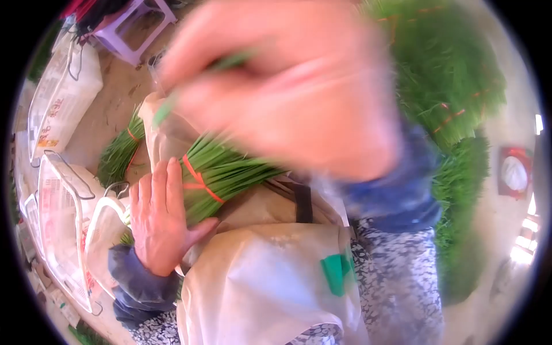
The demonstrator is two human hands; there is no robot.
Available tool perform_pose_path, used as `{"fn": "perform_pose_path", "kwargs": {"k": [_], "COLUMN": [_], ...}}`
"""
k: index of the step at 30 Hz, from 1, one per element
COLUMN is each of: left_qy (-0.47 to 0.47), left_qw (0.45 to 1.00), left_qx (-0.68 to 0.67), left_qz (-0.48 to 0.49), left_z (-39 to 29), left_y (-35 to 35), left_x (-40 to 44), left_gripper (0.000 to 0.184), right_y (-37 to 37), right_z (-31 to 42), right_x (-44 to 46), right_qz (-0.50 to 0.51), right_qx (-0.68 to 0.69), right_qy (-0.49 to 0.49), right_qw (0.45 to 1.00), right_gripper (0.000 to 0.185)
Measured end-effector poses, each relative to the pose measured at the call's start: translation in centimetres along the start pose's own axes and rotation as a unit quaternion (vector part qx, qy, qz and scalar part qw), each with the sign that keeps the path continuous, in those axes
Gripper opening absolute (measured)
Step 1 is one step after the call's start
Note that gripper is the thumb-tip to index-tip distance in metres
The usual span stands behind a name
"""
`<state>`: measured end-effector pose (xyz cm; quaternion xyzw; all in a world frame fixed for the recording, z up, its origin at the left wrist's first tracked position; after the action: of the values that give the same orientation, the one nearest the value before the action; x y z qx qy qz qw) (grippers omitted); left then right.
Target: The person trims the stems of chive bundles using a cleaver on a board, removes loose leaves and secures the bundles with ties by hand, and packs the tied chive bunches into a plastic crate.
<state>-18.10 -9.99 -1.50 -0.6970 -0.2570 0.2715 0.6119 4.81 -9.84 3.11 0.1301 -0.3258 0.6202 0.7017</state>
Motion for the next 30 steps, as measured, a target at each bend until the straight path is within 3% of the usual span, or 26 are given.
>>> {"fn": "perform_pose_path", "kwargs": {"k": [3,5,6,7,8,10,12,15,18,19,21,23,24,25,26,28,30], "left_qy": [0.048,0.099,0.09,0.098,0.108,0.135,0.095,0.127,0.121,0.168,0.251,0.266,0.278,0.232,0.23,0.161,0.157], "left_qw": [0.998,0.991,0.993,0.985,0.973,0.967,0.95,0.959,0.971,0.974,0.946,0.943,0.941,0.959,0.959,0.976,0.978], "left_qx": [-0.01,-0.013,0.004,-0.021,-0.047,-0.081,-0.144,-0.157,-0.071,0.013,0.201,0.197,0.186,0.109,0.101,-0.06,-0.073], "left_qz": [0.047,0.085,0.082,0.14,0.199,0.202,0.259,0.199,0.192,0.149,0.036,0.045,0.041,0.119,0.133,0.136,0.116], "left_z": [0.1,0.6,-0.4,-1.0,-1.5,-2.8,-0.3,-0.6,-1.8,-2.1,-3.2,-3.6,-3.6,-4.4,-3.9,-2.5,-2.8], "left_y": [-2.2,-2.7,-2.7,-2.3,-2.4,1.1,2.3,3.3,-1.2,-1.9,-2.2,-2.5,-2.8,-4.1,-4.1,-4.0,-4.3], "left_x": [1.6,1.9,3.1,4.6,5.7,7.6,6.8,5.1,6.1,6.3,5.1,3.7,3.5,3.6,3.9,4.5,6.0], "left_gripper": [0.103,0.102,0.102,0.103,0.105,0.11,0.112,0.111,0.098,0.091,0.074,0.075,0.076,0.075,0.075,0.074,0.069], "right_y": [-11.1,-15.4,-18.1,-20.8,-22.4,-22.2,-14.7,-7.9,-2.8,-2.2,-1.4,-0.6,-0.7,-0.9,-1.0,-1.0,-1.5], "right_z": [1.8,1.7,0.1,-1.4,-3.2,-4.3,-3.1,-1.8,-0.8,-0.1,-0.1,-2.3,-2.9,-3.1,-3.0,-2.1,-1.8], "right_x": [-3.3,-6.1,-8.3,-10.4,-12.8,-16.6,-16.5,-17.2,-13.6,-12.1,-11.4,-13.5,-15.0,-16.3,-17.4,-18.9,-20.2], "right_qz": [-0.164,-0.25,-0.216,-0.184,-0.088,-0.044,-0.084,-0.056,0.007,0.007,0.01,0.059,0.057,0.07,0.085,0.065,0.044], "right_qx": [-0.136,-0.271,-0.373,-0.472,-0.604,-0.603,-0.517,-0.39,-0.195,-0.187,-0.255,-0.326,-0.32,-0.295,-0.268,-0.257,-0.235], "right_qy": [0.041,0.11,0.119,0.124,0.098,0.044,0.031,-0.094,-0.215,-0.242,-0.208,-0.115,-0.107,-0.092,-0.074,-0.086,-0.125], "right_qw": [0.976,0.923,0.894,0.853,0.786,0.796,0.851,0.914,0.957,0.952,0.944,0.937,0.94,0.949,0.957,0.96,0.963], "right_gripper": [0.022,0.024,0.027,0.03,0.033,0.035,0.034,0.027,0.025,0.029,0.038,0.046,0.046,0.046,0.046,0.042,0.037]}}
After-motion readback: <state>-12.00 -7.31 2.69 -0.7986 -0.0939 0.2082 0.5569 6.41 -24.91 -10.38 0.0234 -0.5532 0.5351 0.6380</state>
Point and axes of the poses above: each hand's wrist, its own x-axis towards the middle knuckle, its own y-axis out of the palm, z = x × y, the point moved 1 cm from there along x, towards the middle knuckle, and after that the axes turned 7 degrees about -y, right-handed, at the moved point
